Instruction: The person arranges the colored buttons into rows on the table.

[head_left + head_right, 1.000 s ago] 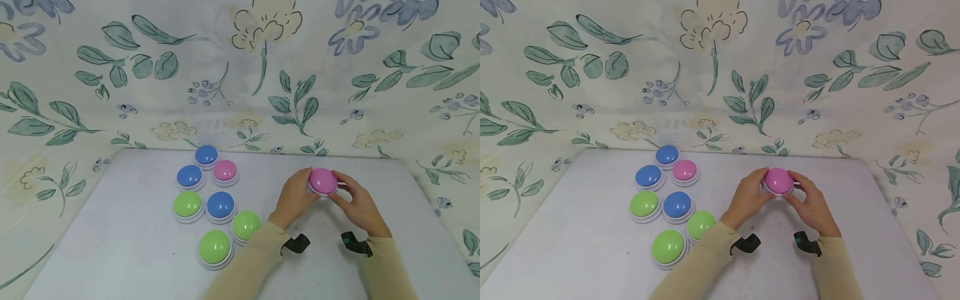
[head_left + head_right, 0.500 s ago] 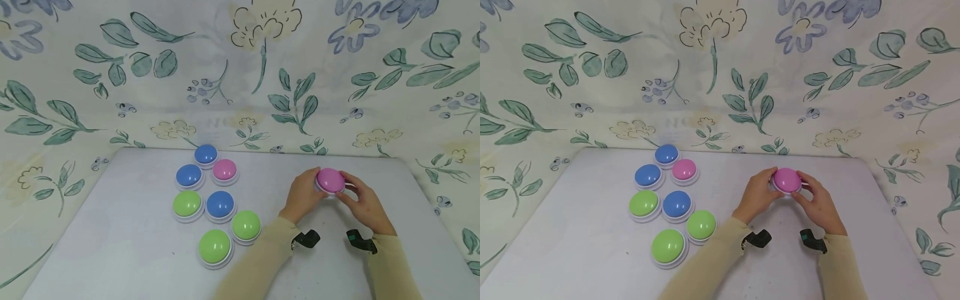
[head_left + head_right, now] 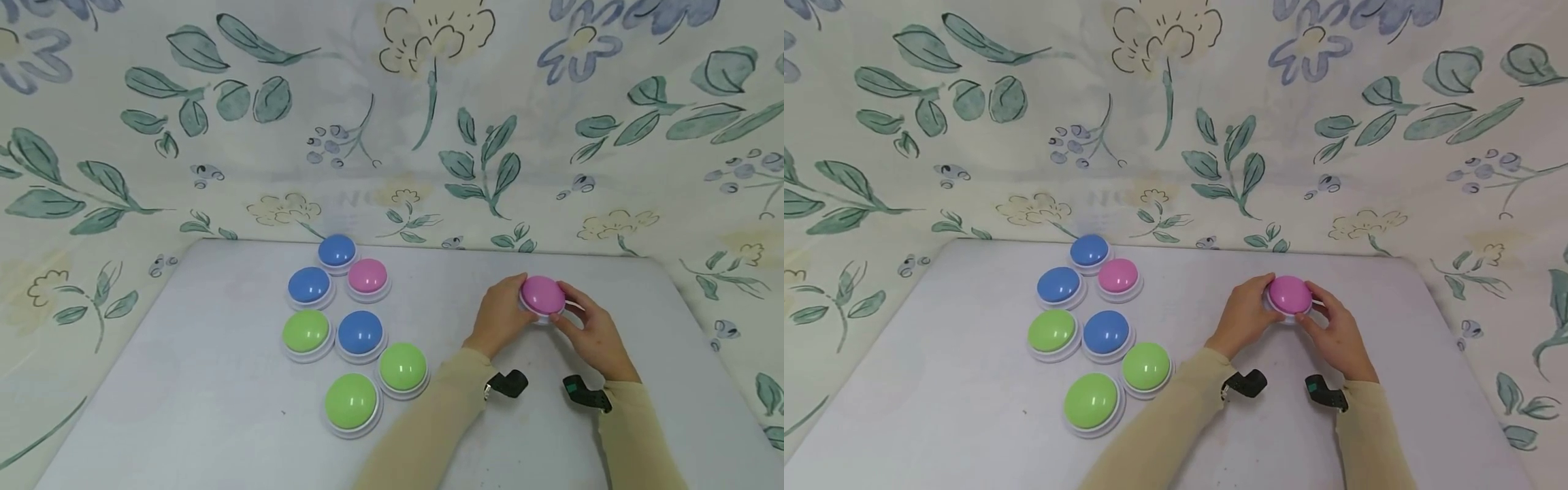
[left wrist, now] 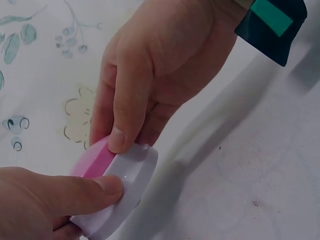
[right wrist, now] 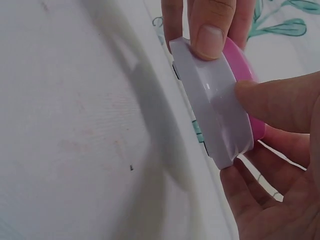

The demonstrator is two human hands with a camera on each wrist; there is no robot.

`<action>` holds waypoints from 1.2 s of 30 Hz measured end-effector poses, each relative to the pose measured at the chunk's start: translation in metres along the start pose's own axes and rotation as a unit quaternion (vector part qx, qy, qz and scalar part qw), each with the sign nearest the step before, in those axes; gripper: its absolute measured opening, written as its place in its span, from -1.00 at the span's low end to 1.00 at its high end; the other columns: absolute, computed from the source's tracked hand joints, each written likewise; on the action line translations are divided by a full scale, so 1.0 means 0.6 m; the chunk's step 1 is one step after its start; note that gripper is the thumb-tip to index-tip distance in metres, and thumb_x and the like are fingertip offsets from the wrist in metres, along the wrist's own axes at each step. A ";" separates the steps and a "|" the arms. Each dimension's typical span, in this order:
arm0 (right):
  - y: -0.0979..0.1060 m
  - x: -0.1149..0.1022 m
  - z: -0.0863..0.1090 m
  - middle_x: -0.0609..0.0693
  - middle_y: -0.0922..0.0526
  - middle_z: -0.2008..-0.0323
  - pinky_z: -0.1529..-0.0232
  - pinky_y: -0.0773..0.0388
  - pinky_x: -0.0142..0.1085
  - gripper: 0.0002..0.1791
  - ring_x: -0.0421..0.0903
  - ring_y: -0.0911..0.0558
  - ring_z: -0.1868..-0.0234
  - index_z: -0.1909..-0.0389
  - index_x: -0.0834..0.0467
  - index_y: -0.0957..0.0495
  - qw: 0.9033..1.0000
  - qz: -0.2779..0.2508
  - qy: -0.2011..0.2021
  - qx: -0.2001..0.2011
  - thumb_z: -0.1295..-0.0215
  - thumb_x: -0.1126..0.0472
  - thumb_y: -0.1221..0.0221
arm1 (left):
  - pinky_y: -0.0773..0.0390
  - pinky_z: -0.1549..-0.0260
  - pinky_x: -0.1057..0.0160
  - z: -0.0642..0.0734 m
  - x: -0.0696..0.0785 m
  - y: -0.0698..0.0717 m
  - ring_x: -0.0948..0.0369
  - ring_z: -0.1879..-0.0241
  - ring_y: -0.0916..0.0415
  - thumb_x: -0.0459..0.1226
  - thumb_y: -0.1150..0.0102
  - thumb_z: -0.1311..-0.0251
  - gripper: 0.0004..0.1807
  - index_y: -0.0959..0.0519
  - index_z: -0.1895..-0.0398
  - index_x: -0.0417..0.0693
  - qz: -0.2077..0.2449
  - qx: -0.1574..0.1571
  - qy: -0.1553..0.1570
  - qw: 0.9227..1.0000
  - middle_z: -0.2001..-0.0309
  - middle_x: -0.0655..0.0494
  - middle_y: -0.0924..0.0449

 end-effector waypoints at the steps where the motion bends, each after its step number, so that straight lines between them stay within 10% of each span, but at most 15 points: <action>1: -0.001 0.002 0.000 0.38 -0.36 -0.36 -0.17 -0.30 -0.72 -0.31 0.29 -0.43 -0.26 -0.43 0.40 -0.25 1.000 -0.001 0.000 0.001 -0.33 0.39 -0.26 | -0.36 -0.30 0.38 -0.001 -0.001 -0.002 0.23 -0.30 -0.44 -0.30 -0.50 -0.09 -0.25 -0.44 -0.38 -0.17 -0.002 0.000 0.001 1.000 -0.30 0.05 -0.52; 15: -0.010 0.025 0.000 0.42 -0.33 -0.36 -0.21 -0.30 -0.68 -0.35 0.34 -0.40 -0.31 -0.42 0.44 -0.23 1.000 0.001 -0.023 0.000 -0.37 0.41 -0.20 | -0.38 -0.29 0.38 -0.012 -0.015 -0.030 0.22 -0.29 -0.46 -0.27 -0.53 -0.06 -0.24 -0.45 -0.37 -0.15 -0.021 0.002 0.021 1.000 -0.28 0.05 -0.54; 23: -0.010 0.023 0.002 0.38 -0.30 -0.40 -0.30 -0.35 -0.21 -0.34 0.35 -0.39 -0.35 -0.47 0.37 -0.20 0.998 0.026 -0.061 -0.011 -0.43 0.30 -0.19 | -0.39 -0.29 0.37 -0.016 -0.021 -0.037 0.22 -0.28 -0.47 -0.26 -0.54 -0.04 -0.23 -0.46 -0.36 -0.14 -0.032 0.004 0.025 0.999 -0.27 0.05 -0.55; 30: -0.011 0.024 0.002 0.37 -0.30 -0.40 -0.27 -0.33 -0.53 -0.33 0.35 -0.38 -0.35 -0.47 0.36 -0.20 0.998 0.023 -0.063 -0.010 -0.42 0.30 -0.19 | -0.38 -0.29 0.35 -0.013 -0.021 -0.038 0.20 -0.28 -0.47 -0.28 -0.55 -0.02 -0.23 -0.46 -0.36 -0.15 -0.015 0.012 0.028 0.999 -0.27 0.04 -0.55; 36: -0.012 0.029 0.002 0.35 -0.29 -0.42 -0.31 -0.32 -0.42 -0.29 0.32 -0.36 -0.37 -0.50 0.35 -0.15 0.998 0.016 -0.067 -0.007 -0.41 0.32 -0.20 | -0.36 -0.32 0.36 -0.008 -0.023 -0.038 0.20 -0.31 -0.43 -0.29 -0.50 -0.08 -0.23 -0.42 -0.39 -0.15 0.009 0.011 0.025 1.000 -0.31 0.02 -0.51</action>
Point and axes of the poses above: each hand's wrist, its own z-axis away from the middle knuckle, its own y-axis out of the back of the hand, x = y × z, the point moved 1 cm from there along -z, towards the middle knuckle
